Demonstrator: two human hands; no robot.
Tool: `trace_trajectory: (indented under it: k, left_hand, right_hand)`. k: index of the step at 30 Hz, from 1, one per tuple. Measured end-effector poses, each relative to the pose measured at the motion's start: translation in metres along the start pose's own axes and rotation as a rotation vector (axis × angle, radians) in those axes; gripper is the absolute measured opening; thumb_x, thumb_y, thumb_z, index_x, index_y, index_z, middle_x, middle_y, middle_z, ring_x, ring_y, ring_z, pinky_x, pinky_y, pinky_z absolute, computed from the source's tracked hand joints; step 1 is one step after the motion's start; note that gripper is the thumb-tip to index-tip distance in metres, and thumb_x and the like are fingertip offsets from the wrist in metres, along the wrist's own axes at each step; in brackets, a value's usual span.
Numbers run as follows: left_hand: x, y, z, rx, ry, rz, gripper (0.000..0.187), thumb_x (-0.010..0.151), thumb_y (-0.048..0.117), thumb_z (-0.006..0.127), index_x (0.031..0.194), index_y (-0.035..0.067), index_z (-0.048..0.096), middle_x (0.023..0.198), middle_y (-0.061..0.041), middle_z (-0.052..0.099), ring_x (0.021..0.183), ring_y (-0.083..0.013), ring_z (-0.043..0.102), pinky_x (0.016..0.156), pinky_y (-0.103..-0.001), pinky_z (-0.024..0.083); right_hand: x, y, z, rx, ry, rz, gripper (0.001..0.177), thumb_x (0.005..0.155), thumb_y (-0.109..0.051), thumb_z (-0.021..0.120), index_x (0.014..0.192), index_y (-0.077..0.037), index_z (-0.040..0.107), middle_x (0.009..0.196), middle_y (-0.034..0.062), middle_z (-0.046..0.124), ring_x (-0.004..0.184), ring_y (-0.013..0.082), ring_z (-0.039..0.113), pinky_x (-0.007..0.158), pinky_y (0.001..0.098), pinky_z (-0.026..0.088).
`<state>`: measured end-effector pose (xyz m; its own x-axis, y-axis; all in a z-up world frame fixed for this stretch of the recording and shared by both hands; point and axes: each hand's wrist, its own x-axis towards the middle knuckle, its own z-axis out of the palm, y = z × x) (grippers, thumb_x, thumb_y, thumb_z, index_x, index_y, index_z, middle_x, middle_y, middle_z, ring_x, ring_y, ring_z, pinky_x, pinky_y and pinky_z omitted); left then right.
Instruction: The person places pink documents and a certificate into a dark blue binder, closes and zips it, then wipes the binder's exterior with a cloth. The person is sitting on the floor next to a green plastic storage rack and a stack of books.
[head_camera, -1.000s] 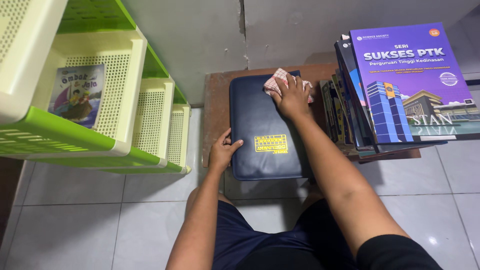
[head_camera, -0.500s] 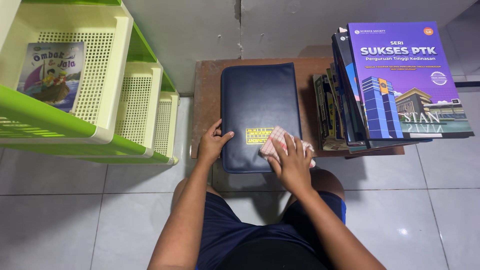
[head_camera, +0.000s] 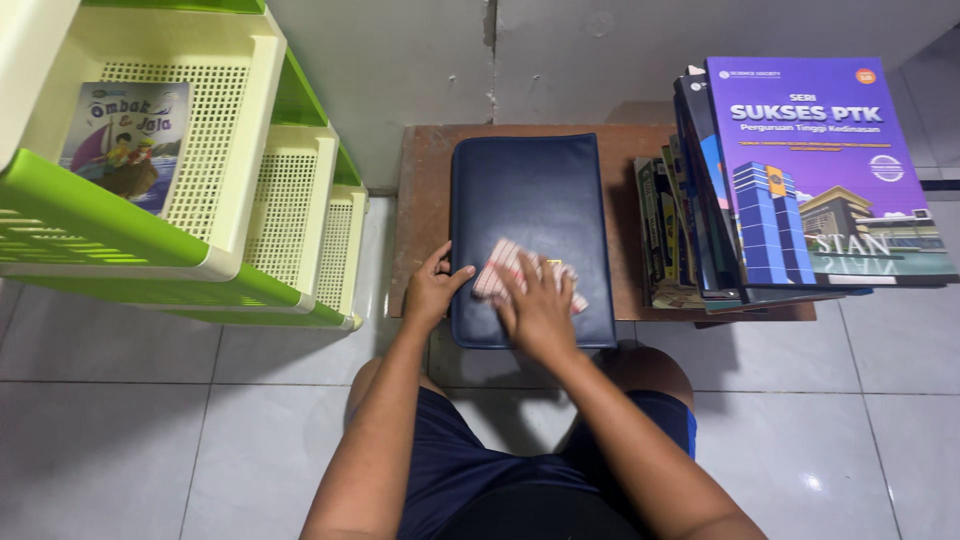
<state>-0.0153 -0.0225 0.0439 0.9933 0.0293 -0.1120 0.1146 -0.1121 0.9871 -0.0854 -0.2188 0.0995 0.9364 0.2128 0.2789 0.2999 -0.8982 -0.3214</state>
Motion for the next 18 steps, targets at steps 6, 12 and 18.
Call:
trace_trajectory:
  k: [6,12,18]
  left_hand:
    - [0.002,-0.005,0.0,-0.105,-0.039,-0.062,0.072,0.083,0.015,0.082,0.146,-0.002,0.052,0.089,-0.006,0.072,0.071,-0.0073,0.07,0.062,-0.022,0.056]
    - [0.002,-0.001,-0.001,-0.025,-0.012,-0.041,0.075,0.082,0.016,0.085,0.147,-0.001,0.052,0.086,-0.006,0.071,0.067,-0.0064,0.064,0.06,-0.022,0.053]
    - [0.001,0.002,-0.003,0.055,0.004,-0.09,0.077,0.08,0.02,0.086,0.148,0.004,0.054,0.081,-0.001,0.066,0.062,-0.0053,0.058,0.056,-0.023,0.051]
  right_hand:
    - [0.088,0.044,0.023,-0.039,0.045,0.119,0.056,0.097,-0.045,0.06,0.149,-0.025,0.052,0.158,0.0196,0.041,0.147,0.0455,0.03,0.115,0.0709,0.017]
    - [0.166,0.081,0.046,-0.053,0.043,0.14,0.06,0.098,-0.052,0.057,0.152,-0.027,0.049,0.16,0.0189,0.034,0.147,0.0477,0.026,0.114,0.0718,0.012]
    - [0.209,0.099,0.07,-0.081,0.002,0.23,0.062,0.099,-0.054,0.055,0.153,-0.025,0.047,0.161,0.0193,0.034,0.147,0.0489,0.025,0.113,0.0746,0.011]
